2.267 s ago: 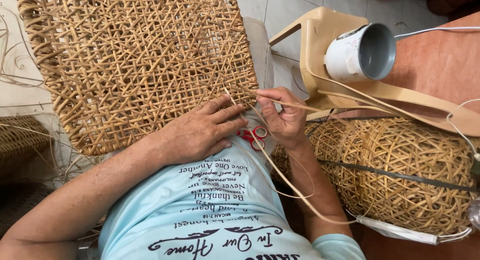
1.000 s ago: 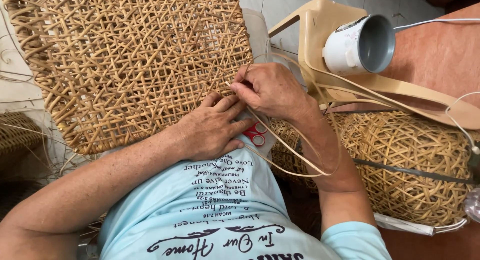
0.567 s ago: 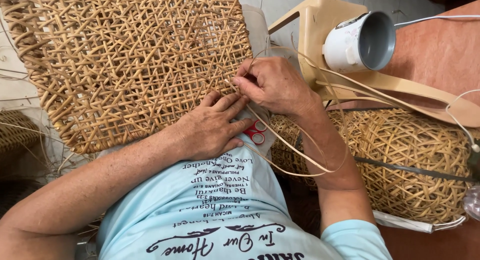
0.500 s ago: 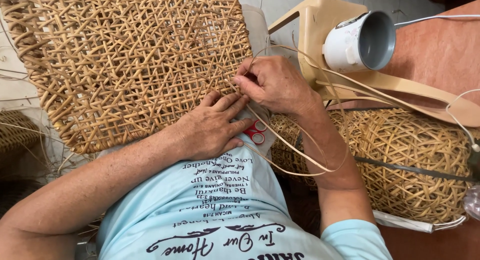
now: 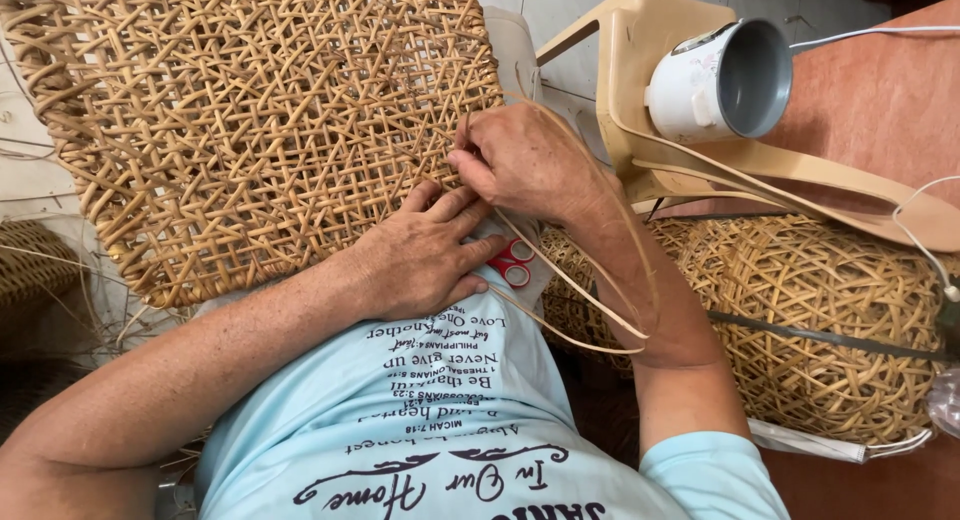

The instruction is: Weaving natural fiber strands into a rectangular frame and trimming excess with scissors

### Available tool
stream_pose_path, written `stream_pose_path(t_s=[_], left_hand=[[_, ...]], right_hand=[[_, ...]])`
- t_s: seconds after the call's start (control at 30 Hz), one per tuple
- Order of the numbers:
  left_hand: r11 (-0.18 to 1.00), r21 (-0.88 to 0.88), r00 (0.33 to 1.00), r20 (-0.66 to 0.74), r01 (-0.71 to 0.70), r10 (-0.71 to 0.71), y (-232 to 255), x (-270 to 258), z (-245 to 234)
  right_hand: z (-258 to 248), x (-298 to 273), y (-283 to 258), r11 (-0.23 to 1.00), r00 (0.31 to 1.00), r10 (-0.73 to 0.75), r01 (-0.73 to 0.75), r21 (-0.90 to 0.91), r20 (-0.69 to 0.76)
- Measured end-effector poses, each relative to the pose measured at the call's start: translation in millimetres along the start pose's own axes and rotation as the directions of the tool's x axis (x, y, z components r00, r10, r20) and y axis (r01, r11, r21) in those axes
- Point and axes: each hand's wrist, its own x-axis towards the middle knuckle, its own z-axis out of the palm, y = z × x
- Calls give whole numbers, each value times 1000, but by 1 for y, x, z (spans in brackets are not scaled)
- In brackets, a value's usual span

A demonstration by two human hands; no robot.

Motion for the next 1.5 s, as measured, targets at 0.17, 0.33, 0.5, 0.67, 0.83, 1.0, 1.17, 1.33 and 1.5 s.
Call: stream_pose_path(t_s=[0.17, 0.33, 0.5, 0.67, 0.83, 1.0, 1.17, 1.33, 1.5], left_hand=[[1000, -11, 1000, -4, 5, -5, -2, -1, 5], [1000, 9, 1000, 1, 5, -5, 1, -1, 3], [1000, 5, 1000, 3, 12, -12, 1, -1, 5], [997, -74, 1000, -17, 5, -6, 2, -5, -4], [973, -226, 998, -15, 50, -55, -3, -16, -21], [963, -153, 973, -32, 222, -229, -26, -31, -34], [911, 214, 928, -203, 352, -311, -60, -26, -26], [868, 362, 940, -112, 340, -322, -57, -15, -44], [851, 418, 948, -167, 318, -272, -66, -13, -35]], right_hand=[[16, -9, 7, 999, 998, -16, 18, 37, -59], [41, -27, 11, 999, 972, -16, 25, 36, -234], [52, -34, 20, 997, 943, -1, 29, 78, -333], [61, -37, 23, 996, 923, 5, 31, 87, -386], [72, -39, 28, 999, 905, -8, 27, 39, -426], [77, -39, 24, 1000, 895, -24, 17, -20, -445], [86, -39, 28, 995, 851, -57, 5, -101, -522], [101, -42, 40, 992, 827, -59, -12, -123, -559], [96, -41, 35, 995, 805, -80, 28, -96, -588]])
